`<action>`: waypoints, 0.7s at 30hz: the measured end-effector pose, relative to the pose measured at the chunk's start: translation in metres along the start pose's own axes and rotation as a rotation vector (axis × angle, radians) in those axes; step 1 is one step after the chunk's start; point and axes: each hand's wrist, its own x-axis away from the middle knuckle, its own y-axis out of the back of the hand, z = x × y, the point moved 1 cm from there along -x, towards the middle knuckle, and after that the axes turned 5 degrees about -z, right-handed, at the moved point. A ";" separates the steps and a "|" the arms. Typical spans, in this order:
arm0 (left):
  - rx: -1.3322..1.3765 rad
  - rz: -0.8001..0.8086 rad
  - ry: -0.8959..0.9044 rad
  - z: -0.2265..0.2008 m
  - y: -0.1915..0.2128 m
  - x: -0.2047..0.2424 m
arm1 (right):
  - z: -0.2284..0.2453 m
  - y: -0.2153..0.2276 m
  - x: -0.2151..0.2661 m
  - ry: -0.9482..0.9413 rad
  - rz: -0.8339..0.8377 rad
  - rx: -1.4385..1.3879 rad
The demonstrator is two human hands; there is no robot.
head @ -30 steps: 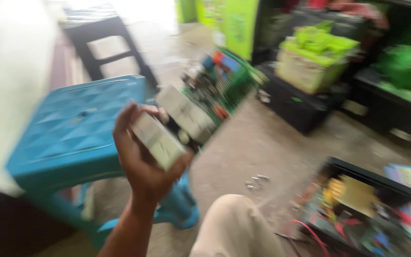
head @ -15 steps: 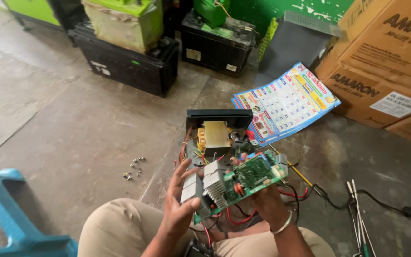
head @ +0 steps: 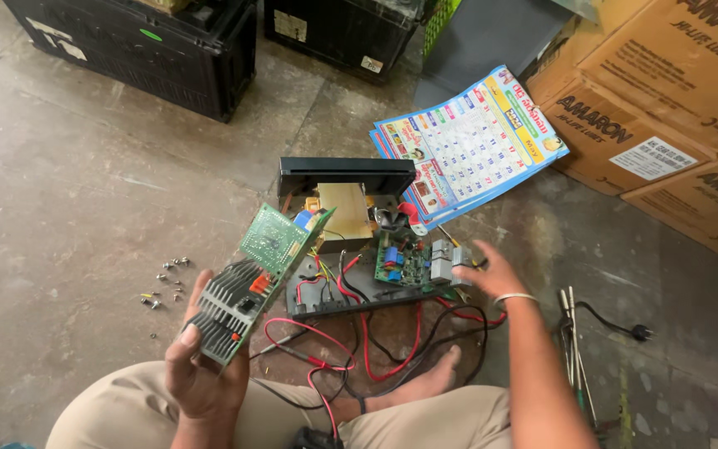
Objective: The person sits on the floor and uses a multimeter to test connections on an open electronic device. They then remove a green circuit board, inspect it, and test components with the multimeter probes before placing the board aside.
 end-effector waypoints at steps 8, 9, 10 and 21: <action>-0.014 -0.009 0.069 0.033 0.010 -0.016 | -0.003 -0.052 -0.030 -0.246 -0.060 0.029; -0.016 -0.033 0.080 0.034 0.014 -0.016 | -0.002 -0.053 -0.026 -0.252 -0.079 0.007; -0.019 -0.057 0.091 0.037 0.018 -0.016 | 0.000 -0.053 -0.024 -0.266 -0.091 -0.010; 0.133 -0.107 0.119 0.046 0.045 -0.017 | 0.009 -0.016 0.002 -0.252 -0.468 0.075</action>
